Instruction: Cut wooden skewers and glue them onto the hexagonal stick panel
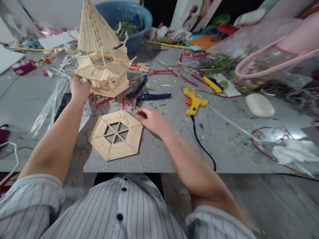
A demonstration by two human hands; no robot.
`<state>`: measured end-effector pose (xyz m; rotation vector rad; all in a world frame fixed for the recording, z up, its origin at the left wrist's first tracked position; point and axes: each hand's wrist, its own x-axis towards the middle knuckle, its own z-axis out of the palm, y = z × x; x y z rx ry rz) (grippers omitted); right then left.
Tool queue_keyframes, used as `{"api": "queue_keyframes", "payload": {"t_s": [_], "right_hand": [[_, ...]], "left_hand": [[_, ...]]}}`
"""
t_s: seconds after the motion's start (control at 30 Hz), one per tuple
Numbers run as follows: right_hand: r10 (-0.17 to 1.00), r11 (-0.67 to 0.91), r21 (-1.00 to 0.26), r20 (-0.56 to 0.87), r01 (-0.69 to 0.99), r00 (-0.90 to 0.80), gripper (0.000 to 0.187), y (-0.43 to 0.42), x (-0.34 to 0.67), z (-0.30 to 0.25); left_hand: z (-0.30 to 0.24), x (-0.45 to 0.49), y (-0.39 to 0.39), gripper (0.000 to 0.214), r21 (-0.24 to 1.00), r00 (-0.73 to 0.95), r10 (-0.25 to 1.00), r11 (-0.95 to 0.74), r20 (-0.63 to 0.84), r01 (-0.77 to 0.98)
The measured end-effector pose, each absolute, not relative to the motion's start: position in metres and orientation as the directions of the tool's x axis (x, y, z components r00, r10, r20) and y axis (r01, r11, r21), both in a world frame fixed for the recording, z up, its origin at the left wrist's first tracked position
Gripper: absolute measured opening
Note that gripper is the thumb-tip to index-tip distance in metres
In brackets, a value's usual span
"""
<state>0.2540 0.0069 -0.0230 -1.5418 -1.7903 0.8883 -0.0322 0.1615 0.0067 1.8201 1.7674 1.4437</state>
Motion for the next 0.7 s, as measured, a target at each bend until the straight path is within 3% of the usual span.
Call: {"api": "queue_keyframes", "payload": {"t_s": [0.1, 0.33, 0.5, 0.6, 0.7], "right_hand": [[0.981, 0.126, -0.77, 0.004, 0.626, -0.193, 0.017, 0.006, 0.253, -0.02], [0.97, 0.185, -0.751, 0.036, 0.634, -0.24, 0.018, 0.008, 0.254, -0.028], [0.966, 0.204, -0.755, 0.053, 0.623, -0.251, 0.018, 0.009, 0.254, -0.028], [0.967, 0.209, -0.758, 0.065, 0.618, -0.246, 0.017, 0.009, 0.254, -0.027], [0.967, 0.21, -0.777, 0.076, 0.594, -0.242, 0.015, 0.01, 0.254, -0.029]], "left_hand": [[0.018, -0.023, 0.12, 0.01, 0.596, -0.224, 0.83, -0.155, 0.511, 0.788], [0.017, -0.001, 0.003, 0.017, 0.25, 0.178, 0.866, -0.323, 0.467, 0.913], [0.025, 0.034, -0.062, 0.035, 0.011, 0.618, 0.778, -0.623, 0.116, 0.782], [0.024, 0.05, -0.084, 0.037, -0.058, 0.695, 0.719, -0.694, 0.004, 0.718], [0.02, 0.055, -0.088, 0.034, -0.072, 0.677, 0.736, -0.677, -0.023, 0.733]]}}
